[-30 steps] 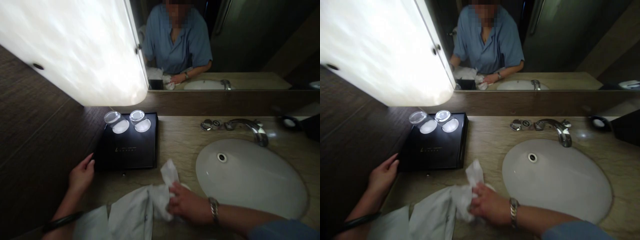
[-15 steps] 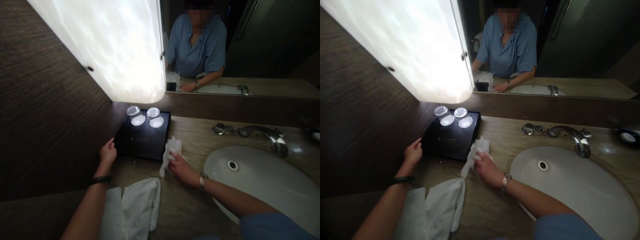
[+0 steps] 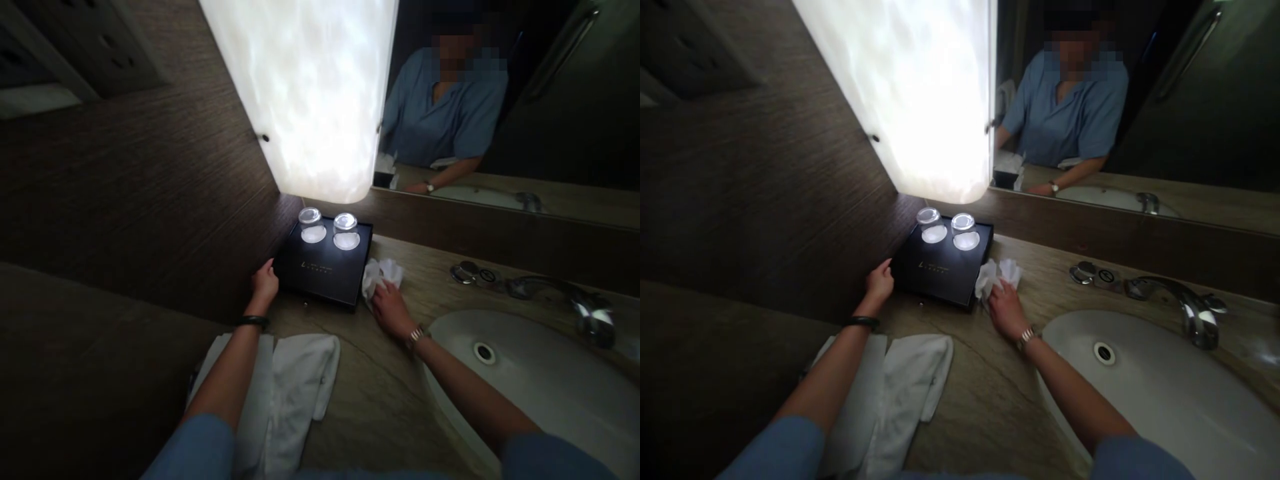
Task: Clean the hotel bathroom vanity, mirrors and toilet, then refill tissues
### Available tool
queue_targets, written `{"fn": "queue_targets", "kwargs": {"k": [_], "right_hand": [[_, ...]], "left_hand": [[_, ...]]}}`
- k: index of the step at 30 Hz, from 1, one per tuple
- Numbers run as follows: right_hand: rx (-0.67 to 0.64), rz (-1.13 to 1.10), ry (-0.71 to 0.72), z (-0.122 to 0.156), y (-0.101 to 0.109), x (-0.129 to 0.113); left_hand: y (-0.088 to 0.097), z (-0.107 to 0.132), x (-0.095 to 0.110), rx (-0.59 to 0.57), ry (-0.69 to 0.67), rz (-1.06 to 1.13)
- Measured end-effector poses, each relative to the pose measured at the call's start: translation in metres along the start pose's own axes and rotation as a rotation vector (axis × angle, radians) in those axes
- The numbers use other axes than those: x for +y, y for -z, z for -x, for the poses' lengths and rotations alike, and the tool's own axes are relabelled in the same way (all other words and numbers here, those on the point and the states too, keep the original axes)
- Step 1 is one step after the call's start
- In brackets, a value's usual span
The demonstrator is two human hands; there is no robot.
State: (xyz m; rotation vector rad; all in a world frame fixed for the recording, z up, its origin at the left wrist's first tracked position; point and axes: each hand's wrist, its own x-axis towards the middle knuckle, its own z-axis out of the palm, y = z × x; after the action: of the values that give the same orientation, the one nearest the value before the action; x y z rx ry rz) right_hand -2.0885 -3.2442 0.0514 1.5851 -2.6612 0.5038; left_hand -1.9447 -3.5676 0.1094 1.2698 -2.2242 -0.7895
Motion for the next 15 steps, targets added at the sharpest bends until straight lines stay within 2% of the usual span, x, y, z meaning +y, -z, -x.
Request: {"fn": "queue_targets", "kwargs": {"k": [2,3,5,6,8,10,11,13,15], "right_hand": [[-0.017,-0.045,0.129,0.073,-0.015,-0.032],[-0.023,-0.070,0.166,0.103,-0.016,-0.040],[-0.017,-0.099,0.169,0.138,-0.009,-0.045],[0.006,-0.092,0.146,0.143,-0.001,-0.044],[0.086,-0.042,0.080,0.133,0.018,-0.049],[0.148,-0.009,0.055,0.112,0.034,-0.071],[0.150,-0.019,0.080,0.102,0.037,-0.088],[0.084,-0.080,0.203,0.089,0.033,-0.130],[-0.028,-0.119,0.369,0.084,0.019,-0.172]], "left_hand": [[0.010,0.016,-0.001,-0.025,-0.041,0.039],[0.018,0.030,-0.004,-0.035,-0.072,0.061],[0.039,0.073,-0.015,-0.040,-0.170,0.106],[0.050,0.100,-0.025,-0.037,-0.238,0.127],[0.072,0.158,-0.050,-0.025,-0.333,0.104],[0.089,0.207,-0.082,-0.019,-0.301,0.000],[0.095,0.224,-0.098,-0.026,-0.262,-0.038],[0.102,0.240,-0.123,-0.051,-0.198,-0.084],[0.097,0.236,-0.132,-0.089,-0.204,-0.080]]}}
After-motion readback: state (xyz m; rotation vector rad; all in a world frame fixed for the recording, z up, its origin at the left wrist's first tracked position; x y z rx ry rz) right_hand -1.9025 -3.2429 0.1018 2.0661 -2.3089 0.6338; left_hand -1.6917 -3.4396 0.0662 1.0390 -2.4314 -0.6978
